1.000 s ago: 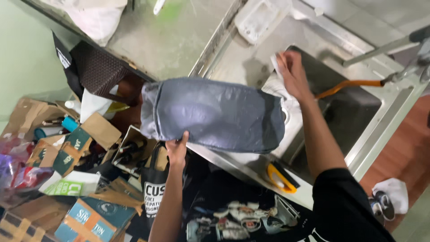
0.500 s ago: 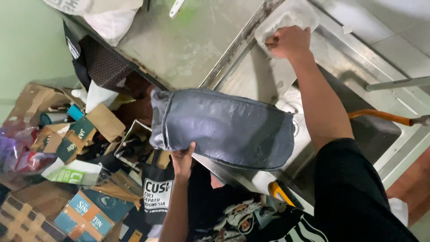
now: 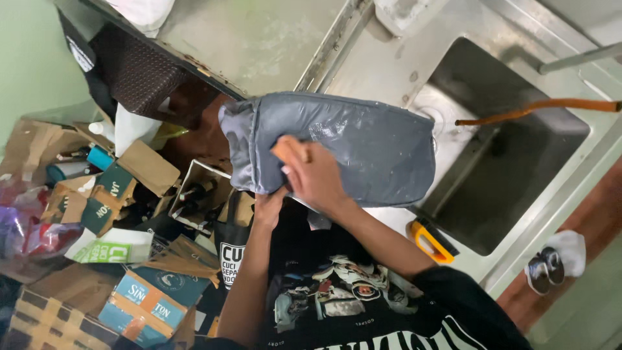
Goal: The person cleans a gray bag by applying a cleaning solution and scrubbing it with a brush before rinsing a portion of the bag under a faucet.
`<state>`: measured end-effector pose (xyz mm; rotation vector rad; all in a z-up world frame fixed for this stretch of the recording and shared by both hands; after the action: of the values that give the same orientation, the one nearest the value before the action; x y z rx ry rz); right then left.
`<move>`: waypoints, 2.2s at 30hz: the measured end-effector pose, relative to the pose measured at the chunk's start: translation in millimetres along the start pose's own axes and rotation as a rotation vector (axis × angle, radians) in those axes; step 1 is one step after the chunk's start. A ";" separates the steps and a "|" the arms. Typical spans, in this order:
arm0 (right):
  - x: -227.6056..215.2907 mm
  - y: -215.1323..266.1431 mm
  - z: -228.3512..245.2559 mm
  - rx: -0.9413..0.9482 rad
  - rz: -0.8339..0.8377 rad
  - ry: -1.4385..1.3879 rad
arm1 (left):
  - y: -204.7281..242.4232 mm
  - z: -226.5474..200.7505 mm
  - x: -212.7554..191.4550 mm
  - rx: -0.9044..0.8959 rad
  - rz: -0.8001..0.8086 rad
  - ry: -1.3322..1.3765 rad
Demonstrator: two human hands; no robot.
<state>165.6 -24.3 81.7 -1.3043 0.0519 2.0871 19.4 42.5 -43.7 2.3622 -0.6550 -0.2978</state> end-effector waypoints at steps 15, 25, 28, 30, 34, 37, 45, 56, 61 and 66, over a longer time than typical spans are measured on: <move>53.0 -43.6 17.2 0.120 -0.220 0.261 | -3.2 -29.6 0.5 0.376 0.450 -1.146; -27.2 44.7 -150.1 0.831 -0.197 0.526 | -9.0 -27.5 -24.1 -0.493 0.340 -0.695; 1.7 1.0 -24.0 0.401 -0.468 0.065 | -18.0 -16.0 -26.0 -0.441 0.312 -0.779; 29.1 21.4 14.8 0.201 -0.254 0.219 | -12.2 -22.3 -25.7 -0.418 0.305 -0.780; -0.9 109.0 -96.9 0.208 -0.311 0.190 | -4.8 -48.6 -21.5 -0.333 0.315 -0.966; -27.6 144.9 -102.9 0.595 -0.472 0.616 | 1.1 -40.4 -22.4 -0.398 0.379 -0.891; 12.4 119.2 -3.7 0.281 -0.372 0.043 | -43.1 2.0 -23.5 -0.213 0.442 -0.332; 26.9 117.4 41.9 0.363 -0.430 0.181 | -58.3 17.5 -20.8 -0.261 0.680 0.387; 4.2 201.0 -10.1 0.579 -0.410 0.407 | -51.3 -2.8 -35.3 -0.352 0.612 0.459; 48.3 212.8 11.6 0.634 -0.442 0.464 | -47.2 -16.8 -38.5 -0.298 0.654 0.259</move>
<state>25.4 -160.5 -15.8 -1.2211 0.5310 1.2194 10.7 102.9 -60.3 1.7482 -1.1152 0.1864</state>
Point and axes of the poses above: each hand's wrist, its own y-axis away from the middle knuckle, its own x-axis out of the palm, z = x × y, the point moved 6 cm from there along -y, towards the middle knuckle, and after that the axes turned 6 degrees about -x, right-handed, at the moved point
